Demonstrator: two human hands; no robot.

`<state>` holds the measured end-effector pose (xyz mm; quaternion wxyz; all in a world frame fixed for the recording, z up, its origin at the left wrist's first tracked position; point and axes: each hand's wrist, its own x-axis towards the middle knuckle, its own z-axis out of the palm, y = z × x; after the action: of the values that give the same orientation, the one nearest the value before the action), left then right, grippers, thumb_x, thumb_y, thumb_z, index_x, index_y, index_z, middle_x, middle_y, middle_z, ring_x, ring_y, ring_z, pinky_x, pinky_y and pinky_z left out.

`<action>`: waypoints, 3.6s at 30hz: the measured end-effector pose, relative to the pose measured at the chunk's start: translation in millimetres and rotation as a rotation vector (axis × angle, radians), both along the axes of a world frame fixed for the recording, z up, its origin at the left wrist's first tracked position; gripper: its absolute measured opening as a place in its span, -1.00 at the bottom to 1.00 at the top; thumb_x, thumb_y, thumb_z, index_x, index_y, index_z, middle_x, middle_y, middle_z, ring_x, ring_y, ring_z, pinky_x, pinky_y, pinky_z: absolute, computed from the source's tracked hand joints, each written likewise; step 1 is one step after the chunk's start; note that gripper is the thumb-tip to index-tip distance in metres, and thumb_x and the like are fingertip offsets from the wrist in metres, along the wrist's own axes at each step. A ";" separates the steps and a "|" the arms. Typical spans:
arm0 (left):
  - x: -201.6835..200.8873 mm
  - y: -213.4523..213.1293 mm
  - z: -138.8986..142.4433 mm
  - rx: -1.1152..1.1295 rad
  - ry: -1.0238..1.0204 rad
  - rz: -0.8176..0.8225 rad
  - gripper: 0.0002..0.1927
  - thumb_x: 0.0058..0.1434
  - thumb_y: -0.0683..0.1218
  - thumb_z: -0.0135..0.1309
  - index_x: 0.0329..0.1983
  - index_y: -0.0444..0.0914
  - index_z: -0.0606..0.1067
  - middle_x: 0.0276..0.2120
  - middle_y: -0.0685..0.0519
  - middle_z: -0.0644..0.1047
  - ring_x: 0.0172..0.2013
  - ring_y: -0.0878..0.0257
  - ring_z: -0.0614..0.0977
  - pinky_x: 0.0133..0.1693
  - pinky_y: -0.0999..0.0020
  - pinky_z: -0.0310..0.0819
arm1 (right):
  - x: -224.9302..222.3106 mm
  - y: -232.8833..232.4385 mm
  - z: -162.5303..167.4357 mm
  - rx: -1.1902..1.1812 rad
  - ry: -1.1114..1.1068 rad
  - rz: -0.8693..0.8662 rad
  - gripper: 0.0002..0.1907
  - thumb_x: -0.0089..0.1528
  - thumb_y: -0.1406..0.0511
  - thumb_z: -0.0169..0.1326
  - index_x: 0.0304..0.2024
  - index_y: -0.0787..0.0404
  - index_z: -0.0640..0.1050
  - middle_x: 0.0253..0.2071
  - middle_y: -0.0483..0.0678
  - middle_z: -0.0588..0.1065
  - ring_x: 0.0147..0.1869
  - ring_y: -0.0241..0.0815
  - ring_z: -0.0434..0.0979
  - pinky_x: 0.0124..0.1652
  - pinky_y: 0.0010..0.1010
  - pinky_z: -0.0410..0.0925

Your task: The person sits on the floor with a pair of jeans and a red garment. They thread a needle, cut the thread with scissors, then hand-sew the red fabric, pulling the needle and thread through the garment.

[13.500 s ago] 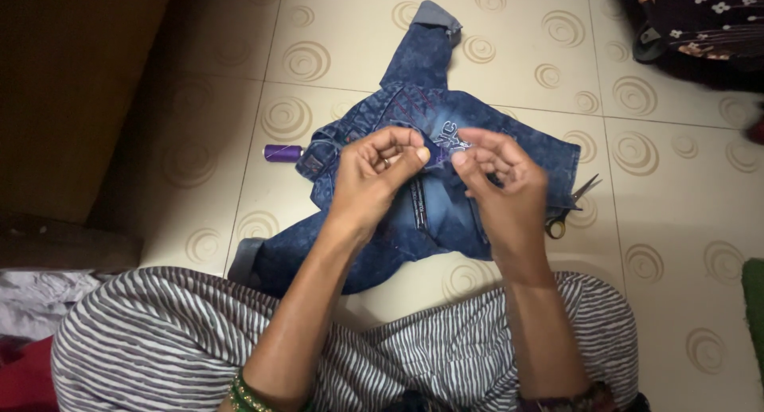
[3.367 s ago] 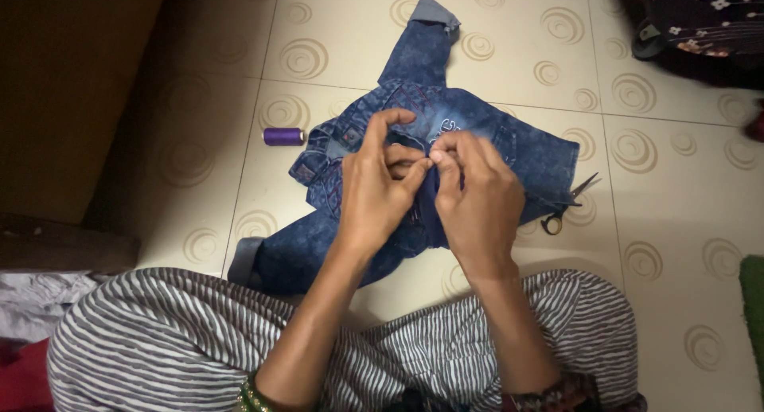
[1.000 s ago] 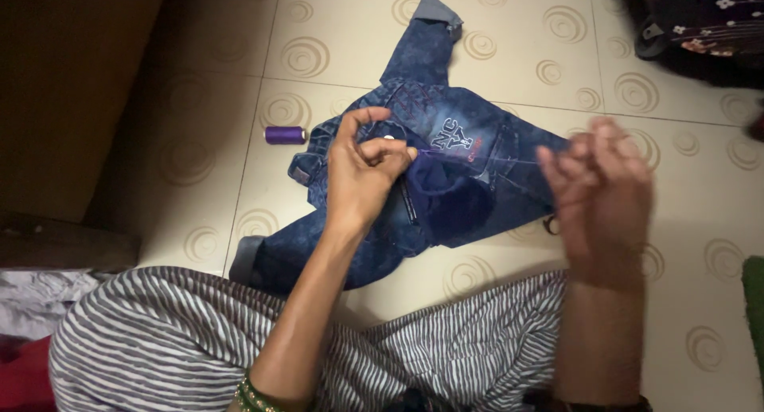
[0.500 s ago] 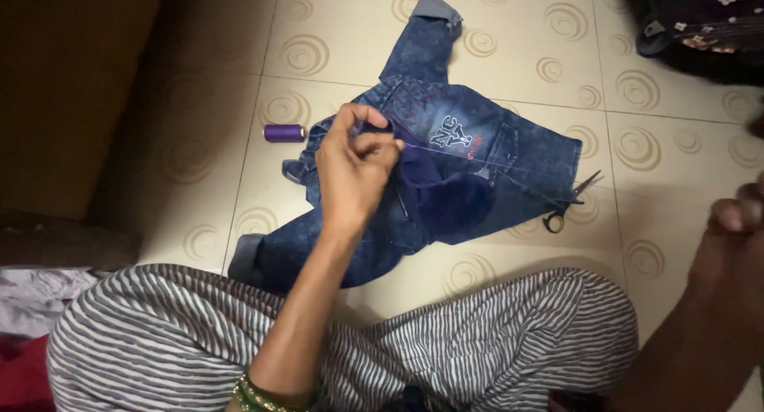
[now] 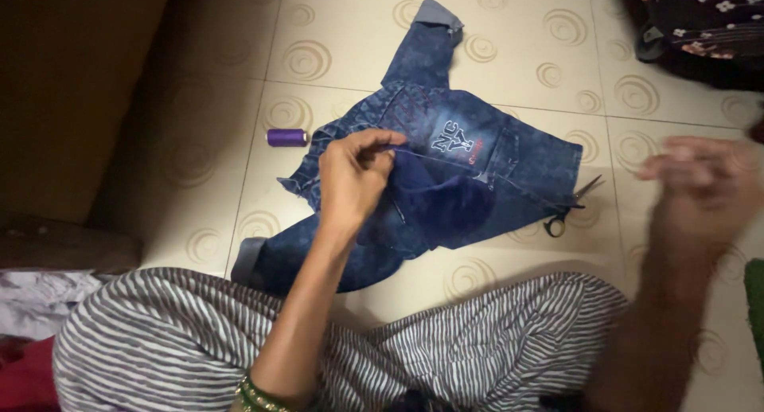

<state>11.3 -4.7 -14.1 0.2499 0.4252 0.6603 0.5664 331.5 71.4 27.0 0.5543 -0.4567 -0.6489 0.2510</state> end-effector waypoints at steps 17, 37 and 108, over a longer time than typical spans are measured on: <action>5.2 -2.3 -4.9 0.084 0.639 0.019 -0.91 0.06 -0.24 0.25 -0.34 -0.27 0.62 -0.33 -0.09 0.50 -0.19 -0.08 0.53 -0.19 0.07 0.45 | 16.4 -5.9 19.4 -0.143 0.365 -0.071 -0.98 0.45 0.39 -0.11 -0.10 0.18 0.37 -0.30 -0.25 0.35 -0.42 -0.52 0.14 -0.45 -0.71 0.03; -53.2 24.5 -49.7 0.100 -1.187 0.034 -0.78 0.18 -0.34 -0.07 -0.11 -0.36 0.48 -0.44 -0.07 0.56 -0.53 0.27 0.55 -0.47 0.44 0.48 | -94.0 -43.1 -8.9 -0.907 -0.298 1.131 -0.86 0.34 0.29 0.06 -0.19 0.24 0.57 -0.48 -0.17 0.48 -0.40 -0.46 0.41 -0.41 -0.62 0.30; -42.7 29.3 -18.2 -0.321 0.300 -0.088 -0.71 0.29 -0.08 0.06 -0.49 -0.27 0.65 -0.42 -0.10 0.66 -0.31 0.02 0.70 -0.18 0.16 0.50 | 4.3 66.6 -101.2 -0.865 -0.913 -0.554 -0.45 0.05 0.02 0.37 -0.16 0.34 0.66 -0.07 0.28 0.59 0.01 0.27 0.60 -0.04 -0.01 0.47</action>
<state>-31.4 24.6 -32.3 0.2378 0.4876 0.7527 0.3730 335.8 138.0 -74.1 0.0368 -0.8462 -0.5181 0.1189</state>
